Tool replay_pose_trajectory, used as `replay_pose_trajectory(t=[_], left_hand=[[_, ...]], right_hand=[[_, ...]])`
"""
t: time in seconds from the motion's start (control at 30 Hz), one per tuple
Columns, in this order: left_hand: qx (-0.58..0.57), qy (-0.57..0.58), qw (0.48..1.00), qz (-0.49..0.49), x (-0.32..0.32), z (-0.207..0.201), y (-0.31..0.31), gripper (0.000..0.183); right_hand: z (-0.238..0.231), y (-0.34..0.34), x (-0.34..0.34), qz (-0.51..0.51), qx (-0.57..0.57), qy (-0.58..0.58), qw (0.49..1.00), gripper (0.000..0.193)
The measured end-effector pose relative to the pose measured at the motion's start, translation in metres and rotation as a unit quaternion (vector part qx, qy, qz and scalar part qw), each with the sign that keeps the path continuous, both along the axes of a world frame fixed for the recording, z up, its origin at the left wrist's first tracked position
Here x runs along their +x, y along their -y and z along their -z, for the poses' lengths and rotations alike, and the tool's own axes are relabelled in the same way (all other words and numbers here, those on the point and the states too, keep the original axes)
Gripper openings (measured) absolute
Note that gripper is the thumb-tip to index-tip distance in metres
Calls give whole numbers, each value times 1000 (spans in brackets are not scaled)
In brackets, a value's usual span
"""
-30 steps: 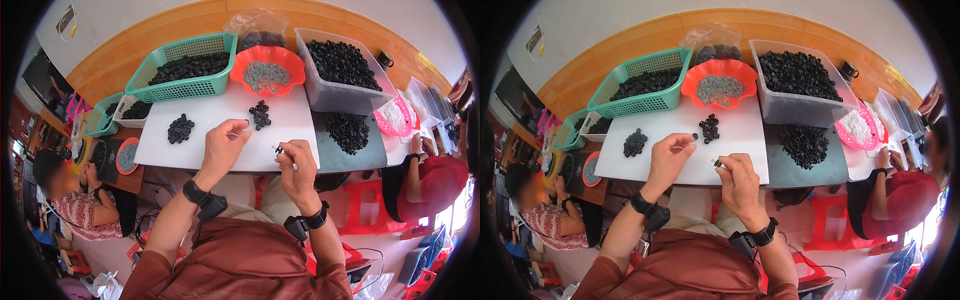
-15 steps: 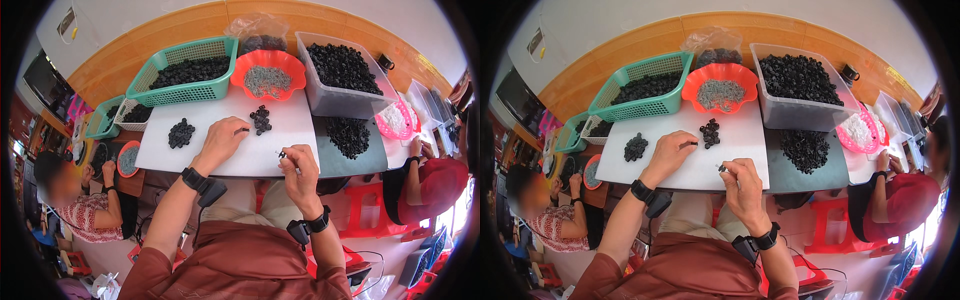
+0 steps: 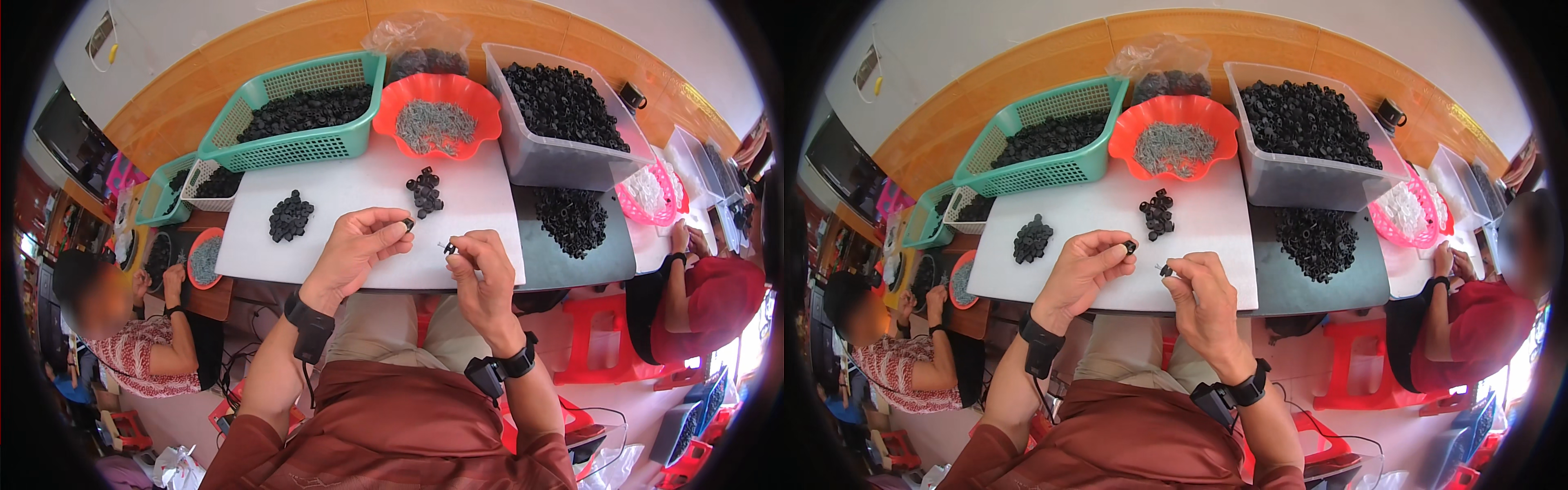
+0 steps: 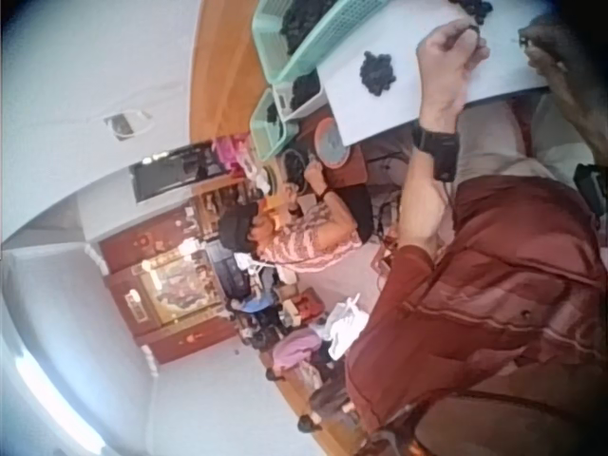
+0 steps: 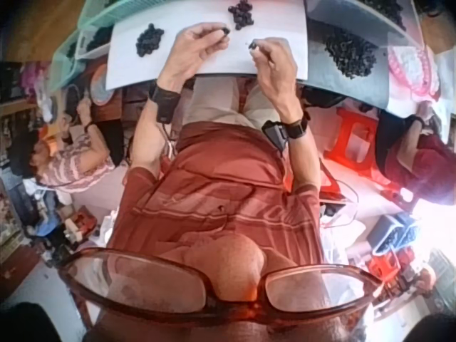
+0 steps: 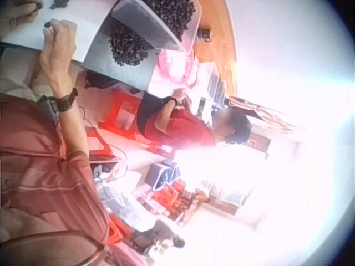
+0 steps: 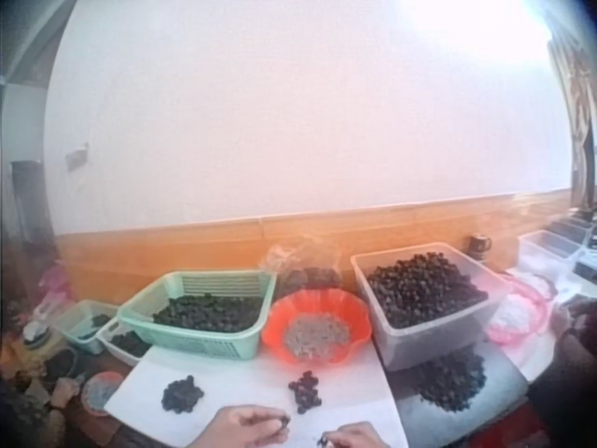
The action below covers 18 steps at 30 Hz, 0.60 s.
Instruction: Manually assembling small black plastic or rubber components, likely for footwear, by inserting a small metal or plastic pin into a base piece.
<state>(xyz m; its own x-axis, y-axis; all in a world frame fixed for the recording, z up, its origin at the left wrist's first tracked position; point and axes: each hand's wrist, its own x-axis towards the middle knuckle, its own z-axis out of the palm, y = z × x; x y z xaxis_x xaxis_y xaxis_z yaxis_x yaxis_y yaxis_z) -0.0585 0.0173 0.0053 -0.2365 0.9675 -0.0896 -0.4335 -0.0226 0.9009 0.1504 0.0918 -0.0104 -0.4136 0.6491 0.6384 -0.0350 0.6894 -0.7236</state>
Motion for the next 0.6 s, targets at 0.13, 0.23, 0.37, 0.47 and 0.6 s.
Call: replay_pose_trajectory(t=[0.13, 0.23, 0.37, 0.47, 0.6], left_hand=[[19, 55, 998, 24, 1, 3, 3, 25], [21, 84, 996, 32, 4, 4, 4, 24], [19, 133, 990, 37, 7, 6, 6, 24], [19, 161, 986, 42, 7, 9, 5, 26], [20, 192, 980, 43, 5, 11, 7, 28]], right_hand=[[-4, 0, -4, -5, 12, 1, 1000, 24], [-5, 0, -7, -7, 25, 1, 1000, 25], [-9, 1, -11, -10, 25, 1, 1000, 24], [-10, 0, -12, -6, 30, 8, 999, 24], [-12, 0, -16, -10, 38, 11, 999, 24]])
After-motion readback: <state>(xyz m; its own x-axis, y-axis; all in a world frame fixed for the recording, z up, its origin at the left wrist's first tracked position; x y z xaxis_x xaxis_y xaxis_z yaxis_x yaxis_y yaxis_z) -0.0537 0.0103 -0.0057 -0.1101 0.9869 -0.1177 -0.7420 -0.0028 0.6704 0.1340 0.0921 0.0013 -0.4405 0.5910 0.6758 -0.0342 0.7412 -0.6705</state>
